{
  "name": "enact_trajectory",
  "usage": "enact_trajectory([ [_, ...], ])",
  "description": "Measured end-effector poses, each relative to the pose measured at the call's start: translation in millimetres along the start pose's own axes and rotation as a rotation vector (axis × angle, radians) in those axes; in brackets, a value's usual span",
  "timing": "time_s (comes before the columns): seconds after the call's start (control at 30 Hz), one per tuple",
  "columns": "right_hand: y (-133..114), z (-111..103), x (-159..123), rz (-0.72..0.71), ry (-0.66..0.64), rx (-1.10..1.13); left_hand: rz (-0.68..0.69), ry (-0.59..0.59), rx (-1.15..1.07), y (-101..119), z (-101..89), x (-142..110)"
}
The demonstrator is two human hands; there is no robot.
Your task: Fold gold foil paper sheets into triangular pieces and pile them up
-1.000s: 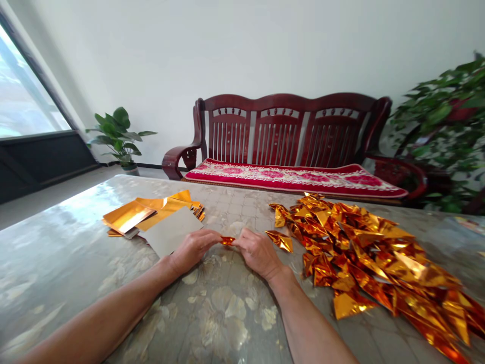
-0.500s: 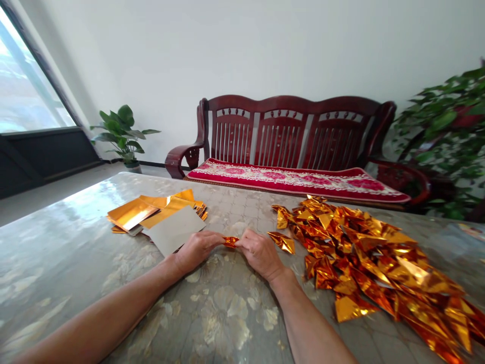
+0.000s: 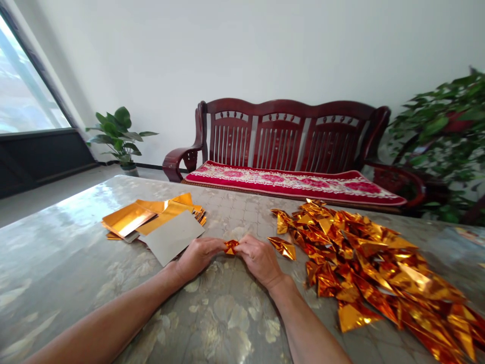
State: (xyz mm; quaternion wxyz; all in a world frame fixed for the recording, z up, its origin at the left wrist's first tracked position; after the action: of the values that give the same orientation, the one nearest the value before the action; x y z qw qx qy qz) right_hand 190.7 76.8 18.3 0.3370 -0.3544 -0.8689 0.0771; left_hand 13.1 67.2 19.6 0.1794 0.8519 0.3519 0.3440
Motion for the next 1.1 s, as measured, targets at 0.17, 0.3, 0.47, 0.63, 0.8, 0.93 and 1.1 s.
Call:
enact_trajectory([
  [0.17, -4.3, -2.3, 0.4, -0.021, 0.024, 0.086, -0.01, -0.011, -0.004, -0.2, 0.8, 0.3],
  [0.3, -7.8, -2.2, 1.4, 0.008, 0.031, 0.122, -0.029, 0.014, -0.02, -1.4, 1.8, -0.6],
  [0.47, -7.2, 0.3, 2.6, 0.078, 0.074, 0.12, -0.118, 0.072, -0.083, -8.8, 4.6, -1.6],
  [0.63, -12.9, -0.2, 1.0, 0.075, 0.113, 0.134, -0.192, 0.127, -0.101, -11.5, 5.3, -1.0],
  [0.8, -14.5, 1.1, -1.4, 0.172, 0.11, 0.076, -0.237, 0.146, -0.12, -10.3, 5.2, -0.9],
  [0.93, -9.5, 3.2, -2.4, 0.275, 0.123, 0.001, -0.276, 0.083, 0.007, -9.0, 2.8, 0.0],
  [1.1, -9.0, 4.8, -0.9, 0.308, 0.055, -0.071, -0.304, -0.038, 0.258, -4.7, -0.1, 1.1],
])
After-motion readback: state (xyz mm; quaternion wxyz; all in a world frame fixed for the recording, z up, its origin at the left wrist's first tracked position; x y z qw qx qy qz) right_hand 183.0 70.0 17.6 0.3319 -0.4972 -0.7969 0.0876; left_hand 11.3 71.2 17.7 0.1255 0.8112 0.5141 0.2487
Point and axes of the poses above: each hand's wrist, its own x-axis towards the middle knuckle, its own z-axis out of the palm, y = z × x, the point moved 5 cm from there along x, towards the middle knuckle, and after that the axes turned 1 degree about z, right-handed, at the moved point
